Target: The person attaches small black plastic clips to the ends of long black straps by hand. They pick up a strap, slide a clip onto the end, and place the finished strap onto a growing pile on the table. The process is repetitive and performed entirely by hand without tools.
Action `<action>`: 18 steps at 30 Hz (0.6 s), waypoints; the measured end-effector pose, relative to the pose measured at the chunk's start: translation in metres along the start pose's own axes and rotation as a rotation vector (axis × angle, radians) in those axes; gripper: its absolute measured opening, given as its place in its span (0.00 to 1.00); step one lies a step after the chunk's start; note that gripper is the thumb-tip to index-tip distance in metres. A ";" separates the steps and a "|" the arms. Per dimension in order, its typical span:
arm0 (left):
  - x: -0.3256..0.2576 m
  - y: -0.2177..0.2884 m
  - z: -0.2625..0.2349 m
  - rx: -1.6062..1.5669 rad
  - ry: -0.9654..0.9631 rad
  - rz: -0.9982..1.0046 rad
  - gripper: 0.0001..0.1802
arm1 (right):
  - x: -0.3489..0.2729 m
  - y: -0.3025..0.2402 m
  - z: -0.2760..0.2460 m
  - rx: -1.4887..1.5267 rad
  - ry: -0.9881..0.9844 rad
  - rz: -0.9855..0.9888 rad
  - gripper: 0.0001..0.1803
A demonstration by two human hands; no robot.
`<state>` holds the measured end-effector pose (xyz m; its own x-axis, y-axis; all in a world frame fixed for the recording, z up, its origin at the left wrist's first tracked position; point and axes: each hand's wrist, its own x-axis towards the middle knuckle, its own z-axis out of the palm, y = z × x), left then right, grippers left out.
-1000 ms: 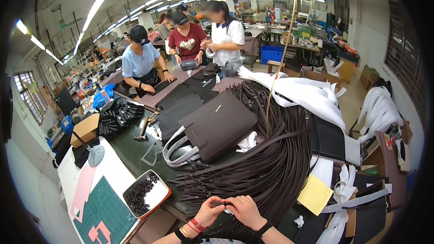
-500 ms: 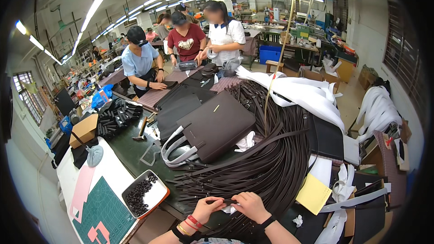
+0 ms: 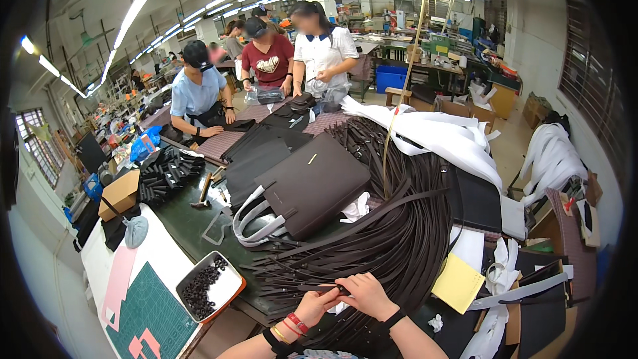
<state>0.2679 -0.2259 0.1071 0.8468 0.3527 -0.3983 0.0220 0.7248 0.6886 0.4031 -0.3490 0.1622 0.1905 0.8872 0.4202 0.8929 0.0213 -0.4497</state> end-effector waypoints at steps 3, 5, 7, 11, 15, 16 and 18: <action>0.006 0.001 -0.007 -0.034 -0.010 -0.016 0.12 | -0.003 0.008 -0.007 0.046 0.003 0.090 0.17; 0.004 0.011 0.003 -0.022 -0.032 -0.037 0.13 | -0.006 0.017 -0.007 0.113 0.026 0.082 0.14; 0.006 0.012 0.002 0.008 -0.080 -0.012 0.17 | -0.007 0.018 -0.005 0.159 0.072 0.069 0.13; 0.008 0.015 -0.005 -0.038 -0.094 -0.056 0.17 | -0.003 0.022 -0.001 0.117 0.127 -0.040 0.13; 0.012 0.009 -0.009 -0.070 -0.056 -0.054 0.15 | -0.003 0.022 0.000 0.058 0.140 -0.071 0.14; 0.012 0.008 -0.009 -0.068 -0.052 -0.054 0.15 | -0.003 0.022 0.000 0.054 0.144 -0.075 0.15; 0.014 0.005 -0.009 -0.077 -0.029 -0.056 0.14 | -0.005 0.024 0.003 0.047 0.147 -0.083 0.15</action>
<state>0.2757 -0.2119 0.0997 0.8603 0.2939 -0.4165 0.0296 0.7869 0.6164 0.4226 -0.3518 0.1468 0.1774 0.8047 0.5665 0.8888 0.1163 -0.4434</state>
